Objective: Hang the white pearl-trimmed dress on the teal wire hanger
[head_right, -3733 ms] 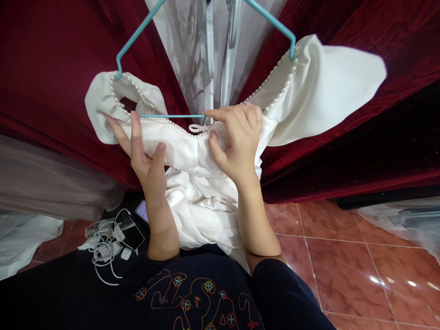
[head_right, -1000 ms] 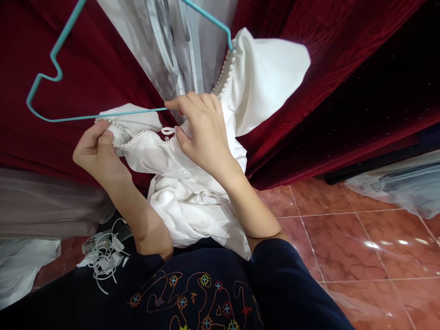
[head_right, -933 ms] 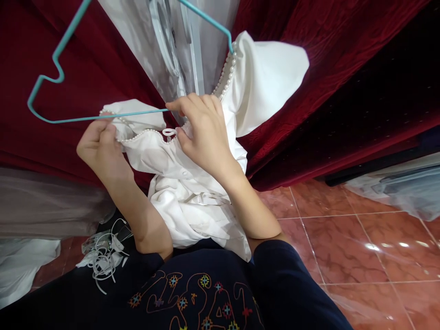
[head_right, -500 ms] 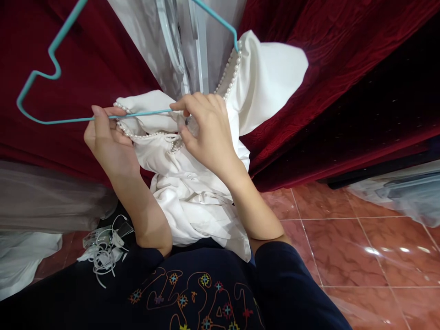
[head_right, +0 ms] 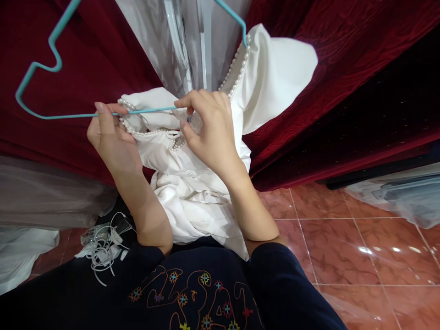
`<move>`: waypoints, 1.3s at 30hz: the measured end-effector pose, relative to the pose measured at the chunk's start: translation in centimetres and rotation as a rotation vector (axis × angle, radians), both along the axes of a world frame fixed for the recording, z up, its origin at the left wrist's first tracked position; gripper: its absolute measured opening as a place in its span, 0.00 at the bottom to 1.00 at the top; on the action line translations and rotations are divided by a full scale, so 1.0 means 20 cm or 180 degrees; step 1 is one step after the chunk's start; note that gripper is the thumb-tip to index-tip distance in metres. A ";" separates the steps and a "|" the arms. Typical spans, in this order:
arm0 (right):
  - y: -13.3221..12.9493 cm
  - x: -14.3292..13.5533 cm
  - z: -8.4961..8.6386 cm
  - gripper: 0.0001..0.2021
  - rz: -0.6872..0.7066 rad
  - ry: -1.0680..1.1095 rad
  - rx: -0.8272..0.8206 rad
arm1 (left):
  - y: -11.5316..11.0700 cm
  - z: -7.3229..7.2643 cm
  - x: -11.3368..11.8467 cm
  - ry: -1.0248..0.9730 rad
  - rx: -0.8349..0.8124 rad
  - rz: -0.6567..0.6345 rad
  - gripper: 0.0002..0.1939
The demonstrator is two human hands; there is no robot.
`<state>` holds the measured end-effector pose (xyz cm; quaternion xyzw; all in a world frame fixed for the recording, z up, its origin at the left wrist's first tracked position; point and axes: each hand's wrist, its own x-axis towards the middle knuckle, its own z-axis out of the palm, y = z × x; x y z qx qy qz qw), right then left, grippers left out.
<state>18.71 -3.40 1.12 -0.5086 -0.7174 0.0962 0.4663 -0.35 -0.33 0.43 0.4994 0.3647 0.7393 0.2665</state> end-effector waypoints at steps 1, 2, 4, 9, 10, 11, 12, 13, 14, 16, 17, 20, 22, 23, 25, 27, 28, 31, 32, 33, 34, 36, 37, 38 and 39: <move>0.00 0.00 0.00 0.09 -0.0011 -0.0015 0.0013 | 0.00 0.00 0.00 0.0020 -0.0022 0.0009 0.22; 0.00 0.00 0.00 0.08 -0.0020 -0.0026 0.0027 | 0.00 0.00 0.00 0.0033 -0.0030 0.0013 0.22; 0.00 0.00 0.00 0.08 -0.0028 -0.0030 0.0040 | 0.00 -0.01 0.00 0.0058 -0.0047 -0.0003 0.23; -0.01 0.00 0.00 0.08 -0.0019 0.0032 0.0057 | 0.00 -0.01 0.00 0.0117 -0.0159 0.0068 0.25; -0.01 0.00 0.00 0.08 -0.0018 0.0043 0.0079 | 0.00 -0.01 0.00 0.0115 -0.0182 0.0086 0.25; -0.01 0.00 0.00 0.08 -0.0020 0.0047 0.0098 | 0.00 -0.01 0.00 0.0105 -0.0209 0.0101 0.26; -0.01 0.00 0.00 0.07 -0.0025 0.0047 0.0106 | -0.01 -0.01 0.00 0.0097 -0.0243 0.0112 0.26; -0.01 0.00 0.00 0.07 -0.0032 0.0045 0.0106 | -0.01 -0.01 0.00 0.0092 -0.0282 0.0121 0.27; -0.01 0.00 0.00 0.07 -0.0039 0.0041 0.0097 | -0.01 -0.01 0.00 0.0087 -0.0316 0.0127 0.27; -0.01 0.00 0.00 0.07 -0.0042 0.0022 0.0071 | -0.01 -0.01 0.01 0.0104 -0.0311 0.0107 0.26; -0.01 0.00 -0.01 0.07 -0.0044 0.0021 0.0077 | -0.02 -0.01 0.01 0.0104 -0.0277 0.0085 0.26; -0.01 0.00 -0.01 0.07 -0.0057 0.0027 0.0129 | -0.02 -0.02 0.01 0.0132 -0.0193 0.0088 0.27; -0.01 0.00 -0.01 0.08 -0.0067 0.0033 0.0136 | -0.02 -0.02 0.01 0.0182 -0.0214 0.0159 0.27; -0.01 0.00 -0.01 0.08 -0.0062 0.0037 0.0125 | -0.02 -0.02 0.01 0.0218 -0.0235 0.0196 0.27; -0.01 0.00 -0.02 0.09 -0.0047 0.0065 0.0096 | -0.02 -0.02 0.01 0.0263 -0.0257 0.0227 0.26; -0.01 0.00 -0.02 0.10 -0.0047 0.0097 0.0085 | -0.01 -0.02 0.01 0.0248 -0.0223 0.0212 0.25; -0.01 0.00 -0.03 0.10 -0.0061 0.0104 0.0090 | -0.01 -0.01 0.01 0.0224 -0.0174 0.0194 0.24; 0.02 0.00 -0.04 0.12 -0.0066 0.0116 0.0187 | 0.00 -0.01 0.01 0.0187 -0.0096 0.0145 0.24; 0.03 0.00 -0.05 0.13 -0.0023 0.0117 0.0244 | 0.00 -0.01 0.01 0.0175 -0.0074 0.0123 0.25; 0.05 0.01 -0.05 0.13 0.0004 0.0125 0.0322 | 0.00 0.00 0.01 0.0163 -0.0061 0.0097 0.26; 0.06 0.01 -0.05 0.14 -0.0020 0.0142 0.0440 | 0.00 0.00 0.01 0.0149 -0.0056 0.0086 0.28; 0.09 0.04 -0.05 0.15 -0.0267 0.0246 0.0880 | 0.00 0.01 0.02 0.0145 -0.0086 0.0108 0.30; 0.11 0.07 -0.05 0.15 -0.0464 0.0323 0.1209 | 0.00 0.01 0.02 0.0159 -0.0126 0.0127 0.30; 0.13 0.10 -0.04 0.15 -0.0664 0.0382 0.1580 | 0.00 0.01 0.02 0.0170 -0.0134 0.0137 0.31; 0.16 0.13 -0.04 0.16 -0.0842 0.0413 0.1949 | 0.00 0.01 0.02 0.0163 -0.0096 0.0121 0.30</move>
